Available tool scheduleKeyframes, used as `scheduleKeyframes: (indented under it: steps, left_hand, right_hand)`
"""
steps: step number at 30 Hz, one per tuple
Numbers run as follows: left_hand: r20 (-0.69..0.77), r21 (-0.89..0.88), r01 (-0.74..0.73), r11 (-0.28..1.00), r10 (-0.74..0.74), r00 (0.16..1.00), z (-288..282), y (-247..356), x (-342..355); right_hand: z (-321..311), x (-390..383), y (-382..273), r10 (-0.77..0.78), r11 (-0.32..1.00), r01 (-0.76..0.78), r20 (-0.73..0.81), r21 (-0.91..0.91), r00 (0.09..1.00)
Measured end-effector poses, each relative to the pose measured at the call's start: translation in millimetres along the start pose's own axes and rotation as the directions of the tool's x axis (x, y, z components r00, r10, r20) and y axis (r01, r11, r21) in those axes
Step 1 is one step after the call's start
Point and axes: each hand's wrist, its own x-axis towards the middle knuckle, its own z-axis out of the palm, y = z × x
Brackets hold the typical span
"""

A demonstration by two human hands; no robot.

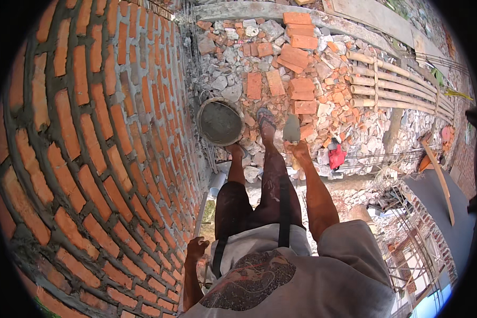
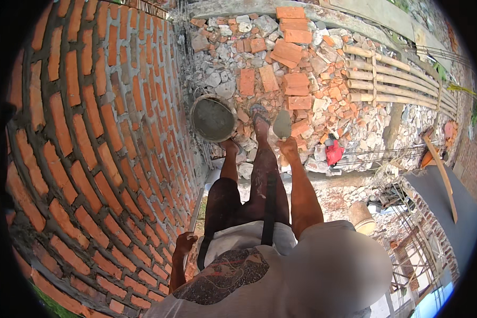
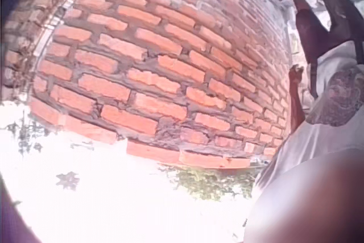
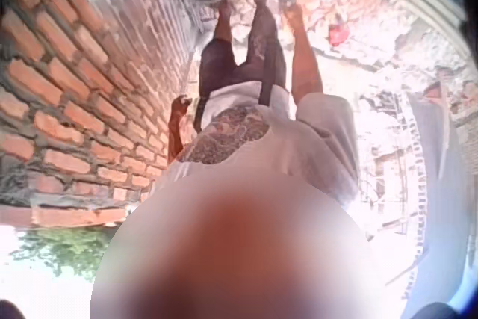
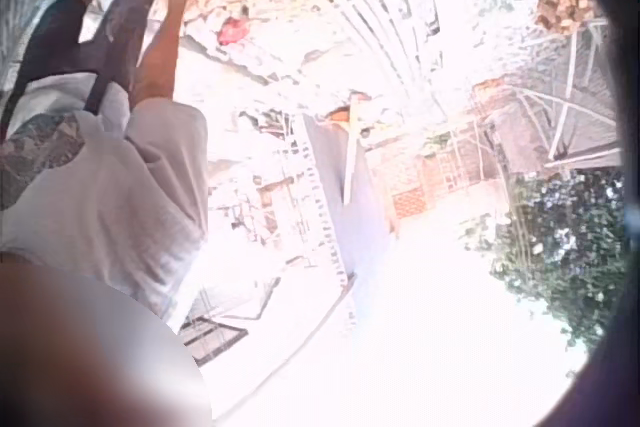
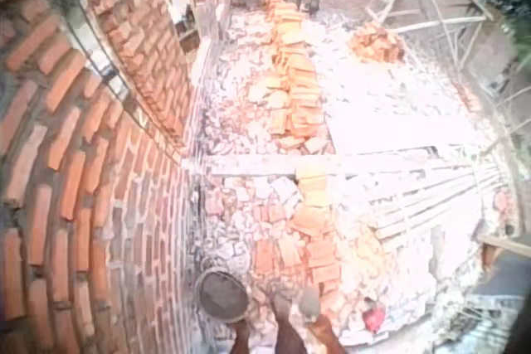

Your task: The person scoops mortar from a bucket with a trowel, spreads it on a brick wall, places bricks, and taps them into alignment. The person repeats this cycle, adding bricks to extend the wall and smoothing mortar joints.

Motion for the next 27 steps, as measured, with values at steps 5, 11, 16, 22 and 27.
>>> scheduleKeyframes:
  steps: [5, 11, 16, 22, 27]
  left_hand:
    - [0.070, -0.676, 0.205, 0.708, -0.215, 0.974, 13, -4, 53]
    - [0.011, -0.749, 0.166, 0.642, -0.238, 0.971, 39, 42, 115]
    - [0.077, -0.702, 0.219, 0.678, -0.233, 0.970, 70, 50, 128]
    - [0.056, -0.624, 0.228, 0.748, -0.248, 0.967, 69, 66, 118]
    - [-0.040, -0.615, 0.126, 0.779, -0.190, 0.981, 54, 73, 119]
  right_hand:
    - [74, -33, 117, 0.742, -0.608, -0.620, 0.633, 0.497, -0.220]
    - [212, -36, 219, 0.804, -0.579, -0.088, 0.551, 0.810, -0.223]
    - [277, -48, 245, 0.865, -0.460, -0.501, 0.241, 0.733, -0.441]
    - [265, -44, 250, 0.848, -0.499, 0.028, 0.495, 0.866, -0.193]
    - [238, -36, 258, 0.765, -0.605, 0.121, 0.617, 0.787, -0.184]
